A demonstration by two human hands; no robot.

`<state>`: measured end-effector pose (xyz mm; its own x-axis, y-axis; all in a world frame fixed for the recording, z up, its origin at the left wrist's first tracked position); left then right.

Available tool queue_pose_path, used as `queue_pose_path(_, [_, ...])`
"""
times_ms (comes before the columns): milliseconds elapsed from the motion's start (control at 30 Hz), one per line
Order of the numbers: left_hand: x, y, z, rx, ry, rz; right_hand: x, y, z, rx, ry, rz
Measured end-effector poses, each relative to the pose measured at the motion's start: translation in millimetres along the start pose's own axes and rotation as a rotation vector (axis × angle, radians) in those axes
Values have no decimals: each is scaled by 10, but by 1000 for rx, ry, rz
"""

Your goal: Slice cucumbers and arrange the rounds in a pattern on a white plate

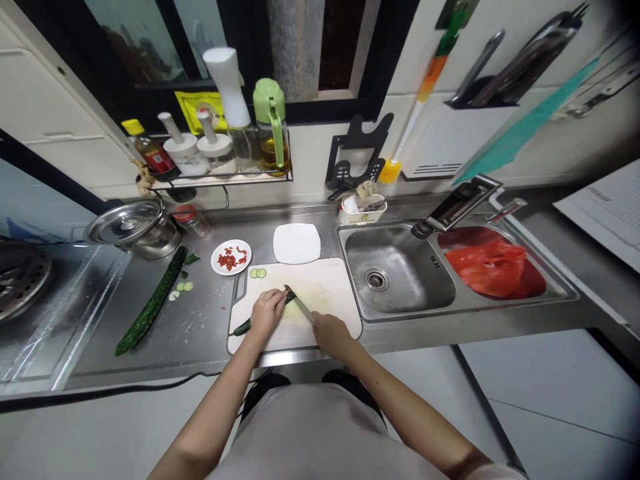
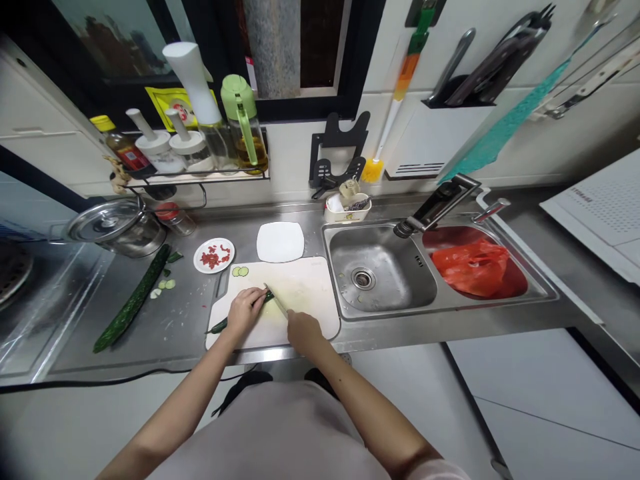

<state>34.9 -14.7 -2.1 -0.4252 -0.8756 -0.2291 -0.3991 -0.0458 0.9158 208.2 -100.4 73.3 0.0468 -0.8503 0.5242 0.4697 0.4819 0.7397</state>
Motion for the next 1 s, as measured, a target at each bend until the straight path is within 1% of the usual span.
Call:
queue_pose_path(500, [-6, -40, 38, -11, -26, -5, -204, -80, 18, 59, 54, -60])
queue_pose_path(733, [-6, -36, 38, -20, -28, -1, -307, -95, 89, 61, 67, -89])
queue_pose_path(867, [-4, -25, 28, -20, -31, 4, -302, -90, 122, 51, 72, -93])
queue_pose_path(1000, [-2, -20, 19, -19, -23, 3, -232, -109, 87, 60, 49, -79])
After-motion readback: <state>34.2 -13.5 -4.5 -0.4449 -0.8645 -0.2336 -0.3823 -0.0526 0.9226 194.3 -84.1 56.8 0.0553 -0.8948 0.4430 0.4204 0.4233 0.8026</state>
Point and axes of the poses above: each hand's wrist, its own x-axis away from the middle knuckle, its own y-axis out of the back of the hand, z = x × y, the point moved 2 cm from there along -x, towards the middle knuckle, and after that the axes turned 12 degrees about -x, right-handed, at the moved point
